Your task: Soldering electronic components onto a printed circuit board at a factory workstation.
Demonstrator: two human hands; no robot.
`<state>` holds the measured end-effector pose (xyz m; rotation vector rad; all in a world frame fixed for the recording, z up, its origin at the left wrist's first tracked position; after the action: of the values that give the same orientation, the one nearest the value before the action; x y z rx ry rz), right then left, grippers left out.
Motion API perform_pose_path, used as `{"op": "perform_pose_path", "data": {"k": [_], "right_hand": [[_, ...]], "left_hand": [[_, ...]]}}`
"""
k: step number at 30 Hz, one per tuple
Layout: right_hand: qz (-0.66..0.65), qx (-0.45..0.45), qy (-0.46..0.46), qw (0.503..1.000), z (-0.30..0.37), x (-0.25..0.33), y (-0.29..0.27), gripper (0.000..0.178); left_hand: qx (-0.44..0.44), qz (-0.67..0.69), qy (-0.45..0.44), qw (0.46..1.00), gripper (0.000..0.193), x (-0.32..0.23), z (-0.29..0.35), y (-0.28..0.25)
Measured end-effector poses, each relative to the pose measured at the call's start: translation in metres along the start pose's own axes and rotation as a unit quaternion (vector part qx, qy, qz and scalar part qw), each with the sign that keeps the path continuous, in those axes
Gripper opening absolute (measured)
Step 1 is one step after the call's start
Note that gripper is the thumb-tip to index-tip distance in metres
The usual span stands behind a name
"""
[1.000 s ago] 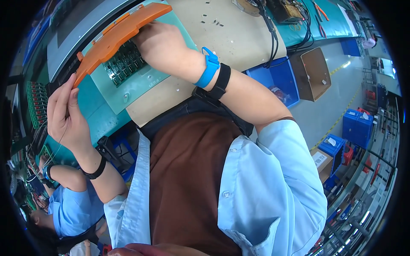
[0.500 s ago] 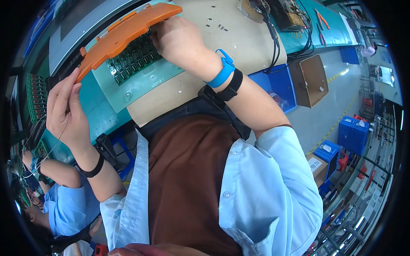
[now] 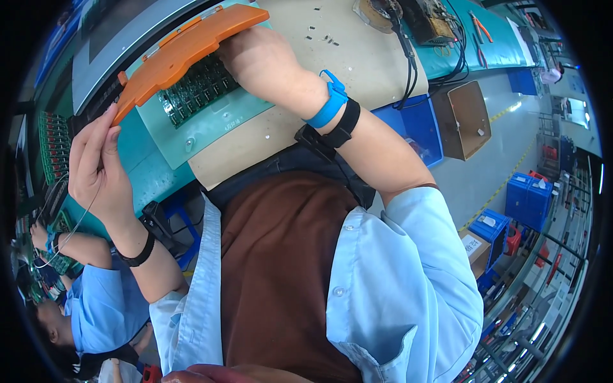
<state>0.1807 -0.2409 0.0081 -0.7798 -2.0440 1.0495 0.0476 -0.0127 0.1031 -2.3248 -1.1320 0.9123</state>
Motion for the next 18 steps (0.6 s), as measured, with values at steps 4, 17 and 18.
{"op": "perform_pose_path", "data": {"k": [4, 17, 18], "right_hand": [[-0.027, -0.014, 0.003, 1.000, 0.002, -0.003, -0.006, 0.018], [-0.004, -0.002, -0.010, 1.000, -0.001, 0.010, 0.004, 0.016], [0.013, -0.002, -0.019, 1.000, -0.002, 0.010, 0.005, 0.016]], "left_hand": [[-0.002, 0.000, 0.001, 1.000, 0.022, -0.001, -0.001, 0.000], [-0.001, -0.012, -0.005, 1.000, 0.023, 0.000, -0.002, -0.001], [-0.005, -0.007, -0.001, 1.000, 0.023, 0.000, -0.002, -0.001]]}}
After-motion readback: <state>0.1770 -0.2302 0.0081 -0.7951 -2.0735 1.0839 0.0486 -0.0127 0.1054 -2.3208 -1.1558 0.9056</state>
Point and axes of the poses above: each hand's wrist, its own z-axis away from the middle knuckle, its own y-axis out of the palm, x = y × z, the point moved 4 cm from there along -z, towards the middle knuckle, and after that the axes turned 6 degrees about y, right-handed, at the moved point
